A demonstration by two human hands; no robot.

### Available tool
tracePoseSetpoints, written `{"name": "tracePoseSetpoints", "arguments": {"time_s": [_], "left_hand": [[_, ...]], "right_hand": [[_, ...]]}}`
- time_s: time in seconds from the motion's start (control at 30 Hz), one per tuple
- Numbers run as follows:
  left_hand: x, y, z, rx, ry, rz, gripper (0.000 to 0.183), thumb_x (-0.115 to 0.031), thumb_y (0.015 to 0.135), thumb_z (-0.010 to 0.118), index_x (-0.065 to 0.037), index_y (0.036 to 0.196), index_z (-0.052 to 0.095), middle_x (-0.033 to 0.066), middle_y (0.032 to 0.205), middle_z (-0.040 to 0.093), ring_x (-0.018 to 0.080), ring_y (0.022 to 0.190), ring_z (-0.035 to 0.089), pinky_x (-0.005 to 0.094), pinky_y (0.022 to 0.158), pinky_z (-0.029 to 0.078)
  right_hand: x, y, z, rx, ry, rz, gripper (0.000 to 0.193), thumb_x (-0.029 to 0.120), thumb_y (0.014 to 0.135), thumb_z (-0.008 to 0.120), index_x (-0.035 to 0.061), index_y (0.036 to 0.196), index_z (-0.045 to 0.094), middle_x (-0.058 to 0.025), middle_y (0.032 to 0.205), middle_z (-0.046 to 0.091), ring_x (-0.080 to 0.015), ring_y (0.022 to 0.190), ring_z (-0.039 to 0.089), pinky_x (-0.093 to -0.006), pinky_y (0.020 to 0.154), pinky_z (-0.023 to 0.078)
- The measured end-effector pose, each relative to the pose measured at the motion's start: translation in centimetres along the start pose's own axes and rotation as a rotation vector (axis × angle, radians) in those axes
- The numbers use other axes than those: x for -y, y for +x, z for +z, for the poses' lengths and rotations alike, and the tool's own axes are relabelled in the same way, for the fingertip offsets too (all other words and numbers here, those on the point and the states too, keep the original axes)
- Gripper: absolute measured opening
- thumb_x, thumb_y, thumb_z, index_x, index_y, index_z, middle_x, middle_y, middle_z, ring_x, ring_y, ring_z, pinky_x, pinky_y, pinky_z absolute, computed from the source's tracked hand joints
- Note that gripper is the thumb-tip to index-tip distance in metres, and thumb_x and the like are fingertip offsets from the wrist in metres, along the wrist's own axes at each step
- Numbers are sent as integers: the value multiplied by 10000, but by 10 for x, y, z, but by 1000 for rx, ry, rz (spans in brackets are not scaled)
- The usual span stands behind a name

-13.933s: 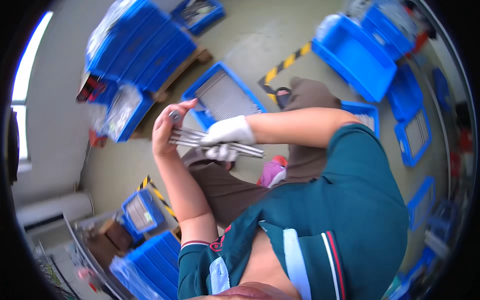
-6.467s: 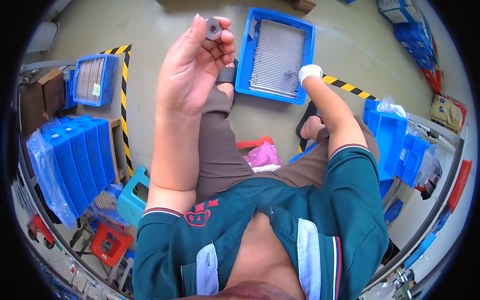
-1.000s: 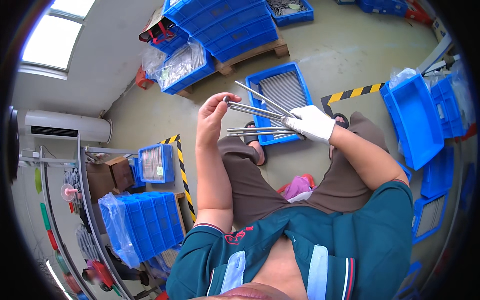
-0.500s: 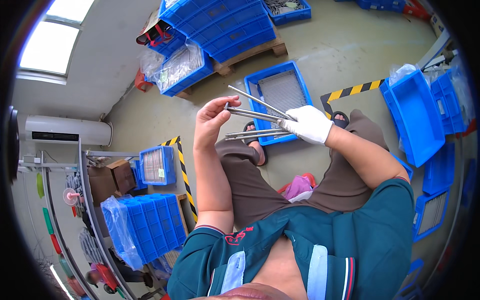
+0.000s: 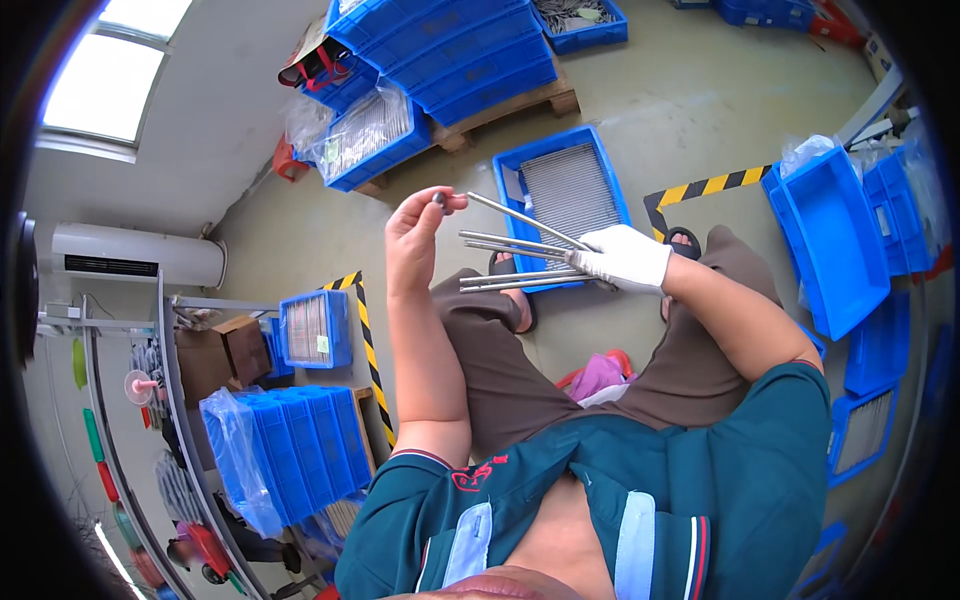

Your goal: Inspecting and sorting metal rods using a ring gauge.

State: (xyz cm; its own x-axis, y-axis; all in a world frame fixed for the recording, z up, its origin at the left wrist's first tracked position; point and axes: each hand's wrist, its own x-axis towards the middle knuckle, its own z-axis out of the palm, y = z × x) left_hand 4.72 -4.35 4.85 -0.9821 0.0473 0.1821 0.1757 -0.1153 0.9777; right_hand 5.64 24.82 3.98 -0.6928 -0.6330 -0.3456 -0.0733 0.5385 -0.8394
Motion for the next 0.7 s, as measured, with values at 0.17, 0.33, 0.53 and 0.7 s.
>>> {"name": "tracePoseSetpoints", "arguments": {"time_s": [0.17, 0.33, 0.53, 0.7], "left_hand": [[9, 0, 4, 79, 10, -138, 251, -142, 871, 624, 14, 1067, 621, 80, 951, 663, 126, 900, 585, 241, 832, 424], [7, -2, 1, 110, -7, -173, 263, -117, 861, 627, 23, 1083, 610, 107, 982, 662, 154, 950, 596, 282, 877, 436], [0, -3, 4, 257, -124, -105, 281, -70, 843, 627, 35, 1101, 596, 147, 1034, 649, 185, 1027, 590, 314, 935, 431], [3, -3, 4, 233, -79, -137, 272, -76, 856, 615, 43, 1100, 592, 140, 1030, 647, 188, 998, 599, 301, 914, 442]], "right_hand": [[5, 1, 2, 49, -60, -62, 498, 511, 912, 462, 34, 784, 529, -67, 602, 492, -164, 555, 486, -325, 552, 409], [6, 0, 0, 12, -151, -116, 514, 523, 910, 448, 33, 782, 536, -90, 610, 494, -188, 566, 486, -336, 565, 408], [6, -3, -4, 220, 137, 18, 475, 494, 898, 513, 26, 823, 532, -50, 646, 482, -138, 594, 482, -304, 576, 420], [-3, 3, 6, 28, -216, -117, 467, 492, 903, 501, 30, 843, 537, -50, 635, 491, -140, 592, 482, -306, 584, 426]]}}
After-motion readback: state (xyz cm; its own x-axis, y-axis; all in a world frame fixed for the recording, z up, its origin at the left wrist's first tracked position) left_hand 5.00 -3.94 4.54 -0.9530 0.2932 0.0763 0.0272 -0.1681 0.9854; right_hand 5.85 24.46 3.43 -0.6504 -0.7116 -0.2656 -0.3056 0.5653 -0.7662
